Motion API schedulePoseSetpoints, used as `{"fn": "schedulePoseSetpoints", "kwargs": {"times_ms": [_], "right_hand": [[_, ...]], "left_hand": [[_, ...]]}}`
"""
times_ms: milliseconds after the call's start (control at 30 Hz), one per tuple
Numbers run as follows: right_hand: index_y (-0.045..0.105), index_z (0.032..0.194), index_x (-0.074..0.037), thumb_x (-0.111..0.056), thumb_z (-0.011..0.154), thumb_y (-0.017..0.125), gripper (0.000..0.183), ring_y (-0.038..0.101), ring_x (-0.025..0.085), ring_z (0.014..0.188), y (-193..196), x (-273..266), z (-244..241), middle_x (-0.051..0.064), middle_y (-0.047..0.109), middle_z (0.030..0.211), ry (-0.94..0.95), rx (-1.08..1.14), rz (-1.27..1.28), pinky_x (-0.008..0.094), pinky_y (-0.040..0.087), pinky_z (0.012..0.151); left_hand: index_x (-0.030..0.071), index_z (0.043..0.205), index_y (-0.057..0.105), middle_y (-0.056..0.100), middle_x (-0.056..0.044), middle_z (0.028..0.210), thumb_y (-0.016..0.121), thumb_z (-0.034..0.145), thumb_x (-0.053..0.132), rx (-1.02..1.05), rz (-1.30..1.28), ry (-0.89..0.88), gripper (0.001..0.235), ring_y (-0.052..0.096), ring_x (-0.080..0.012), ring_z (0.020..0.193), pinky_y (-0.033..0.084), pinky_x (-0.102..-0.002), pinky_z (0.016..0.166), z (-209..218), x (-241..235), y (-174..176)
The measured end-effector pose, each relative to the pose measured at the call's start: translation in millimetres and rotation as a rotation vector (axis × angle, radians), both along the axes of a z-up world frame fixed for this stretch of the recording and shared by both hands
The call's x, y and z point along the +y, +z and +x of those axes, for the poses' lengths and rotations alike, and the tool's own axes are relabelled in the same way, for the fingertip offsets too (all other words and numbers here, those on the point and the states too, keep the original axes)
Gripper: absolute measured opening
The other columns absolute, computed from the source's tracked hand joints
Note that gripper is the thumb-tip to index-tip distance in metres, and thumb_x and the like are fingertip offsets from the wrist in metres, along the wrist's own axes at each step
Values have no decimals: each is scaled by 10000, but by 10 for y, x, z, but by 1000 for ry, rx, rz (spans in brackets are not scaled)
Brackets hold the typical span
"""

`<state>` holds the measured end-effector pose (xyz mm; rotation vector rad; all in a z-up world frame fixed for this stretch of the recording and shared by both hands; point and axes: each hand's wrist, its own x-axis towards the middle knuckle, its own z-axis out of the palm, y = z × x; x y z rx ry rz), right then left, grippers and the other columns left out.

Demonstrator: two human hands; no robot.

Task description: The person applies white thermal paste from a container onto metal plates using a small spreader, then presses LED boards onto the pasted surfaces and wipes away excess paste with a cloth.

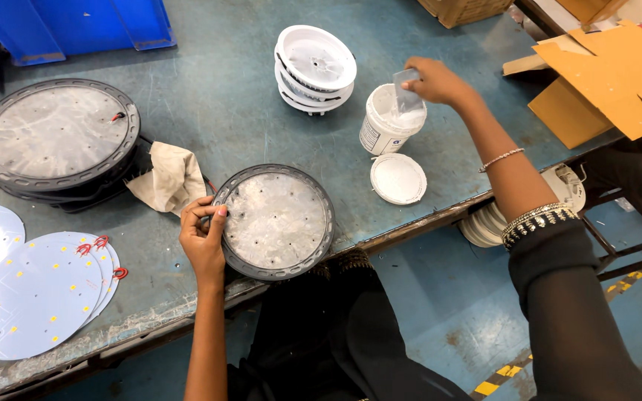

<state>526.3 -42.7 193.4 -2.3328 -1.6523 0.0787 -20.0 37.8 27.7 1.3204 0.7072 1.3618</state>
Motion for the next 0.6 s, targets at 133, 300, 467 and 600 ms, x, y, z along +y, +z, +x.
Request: {"fn": "schedulePoseSetpoints", "kwargs": {"times_ms": [133, 300, 467, 600], "right_hand": [[647, 1219, -28, -199, 941, 721, 335, 663, 425, 1027, -11, -114, 53, 243, 701, 1126, 2, -19, -5, 487, 509, 859], [643, 1238, -37, -183, 957, 689, 319, 657, 429, 1075, -93, -145, 22, 243, 699, 1166, 16, 6, 31, 495, 506, 898], [649, 1215, -28, -197, 965, 690, 305, 667, 395, 1044, -124, -84, -123, 229, 701, 1169, -21, 43, 21, 480, 515, 873], [634, 1218, -20, -212, 978, 672, 310, 715, 317, 820, -91, -14, -249, 205, 706, 1099, -133, 177, -1, 451, 546, 731]], "left_hand": [[48, 990, 697, 595, -27, 1246, 783, 959, 174, 0, 22, 2, 156, 433, -25, 831, 373, -177, 735, 1, 16, -7], [48, 975, 701, 599, -24, 1234, 782, 959, 186, 20, -3, 13, 161, 411, -32, 796, 369, -185, 720, 4, 9, -11], [45, 975, 699, 602, -23, 1228, 779, 958, 188, 32, 4, 23, 164, 407, -35, 789, 369, -189, 721, 5, 14, -16], [44, 980, 702, 611, -29, 1231, 774, 959, 181, 38, 29, 25, 156, 408, -37, 794, 364, -190, 721, 9, 22, -22]]}}
